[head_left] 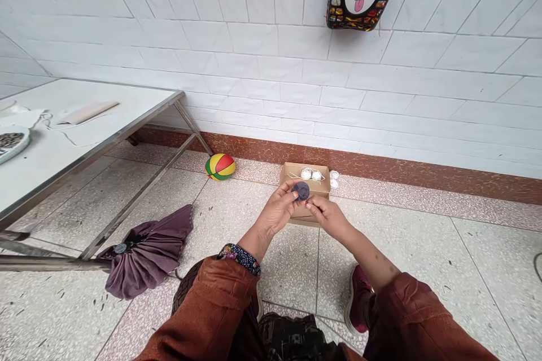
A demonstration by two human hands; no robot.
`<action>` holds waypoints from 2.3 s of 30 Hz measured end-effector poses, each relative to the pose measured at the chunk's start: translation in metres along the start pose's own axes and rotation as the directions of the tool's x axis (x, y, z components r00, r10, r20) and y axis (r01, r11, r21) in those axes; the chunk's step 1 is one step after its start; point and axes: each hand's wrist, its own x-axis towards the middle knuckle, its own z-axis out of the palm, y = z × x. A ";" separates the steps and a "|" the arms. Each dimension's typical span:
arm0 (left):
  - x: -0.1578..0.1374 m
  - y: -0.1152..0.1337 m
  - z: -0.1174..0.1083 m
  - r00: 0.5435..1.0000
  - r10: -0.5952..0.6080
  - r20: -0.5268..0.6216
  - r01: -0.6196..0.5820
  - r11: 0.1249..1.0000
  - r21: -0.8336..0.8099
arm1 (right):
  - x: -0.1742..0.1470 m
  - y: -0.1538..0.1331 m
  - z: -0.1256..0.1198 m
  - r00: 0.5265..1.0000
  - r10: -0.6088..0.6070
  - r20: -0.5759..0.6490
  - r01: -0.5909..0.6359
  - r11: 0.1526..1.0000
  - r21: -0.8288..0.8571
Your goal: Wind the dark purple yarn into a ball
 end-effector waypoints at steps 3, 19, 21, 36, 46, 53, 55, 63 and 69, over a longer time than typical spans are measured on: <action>0.006 -0.003 -0.006 0.991 0.000 -0.134 0.003 1.000 0.022 | -0.006 -0.012 -0.004 0.991 -0.090 0.097 0.094 0.995 -0.044; -0.009 -0.005 0.002 0.957 -0.208 0.202 0.183 0.974 0.136 | 0.006 -0.006 -0.021 0.980 0.176 -0.093 -0.158 0.972 0.174; -0.008 -0.005 0.002 0.959 -0.189 0.211 0.177 0.981 0.073 | 0.004 -0.005 -0.016 0.978 0.200 -0.056 -0.187 0.966 0.180; -0.001 -0.002 -0.007 0.997 -0.052 -0.057 0.056 0.996 0.064 | -0.002 -0.012 -0.011 0.999 0.023 0.037 -0.024 0.999 0.036; -0.006 -0.014 -0.003 0.995 -0.050 0.083 0.001 0.862 0.508 | 0.013 -0.021 -0.035 0.993 -0.031 -0.115 0.047 0.990 0.134; -0.011 -0.003 0.004 0.984 -0.066 0.164 0.021 0.966 0.259 | 0.014 0.015 -0.017 0.972 0.227 -0.067 -0.214 0.964 0.160; -0.008 -0.003 0.000 0.995 -0.064 0.075 0.050 0.983 0.175 | 0.011 0.015 -0.015 0.977 0.208 -0.034 -0.204 0.973 0.110; 0.001 -0.009 -0.013 0.990 -0.046 -0.136 0.085 0.953 0.292 | 0.005 -0.019 -0.025 0.990 0.020 0.141 -0.045 0.982 0.181; -0.007 -0.013 -0.004 0.997 -0.047 0.063 0.007 0.848 0.530 | 0.012 -0.018 -0.035 0.998 0.019 -0.053 -0.008 0.977 0.212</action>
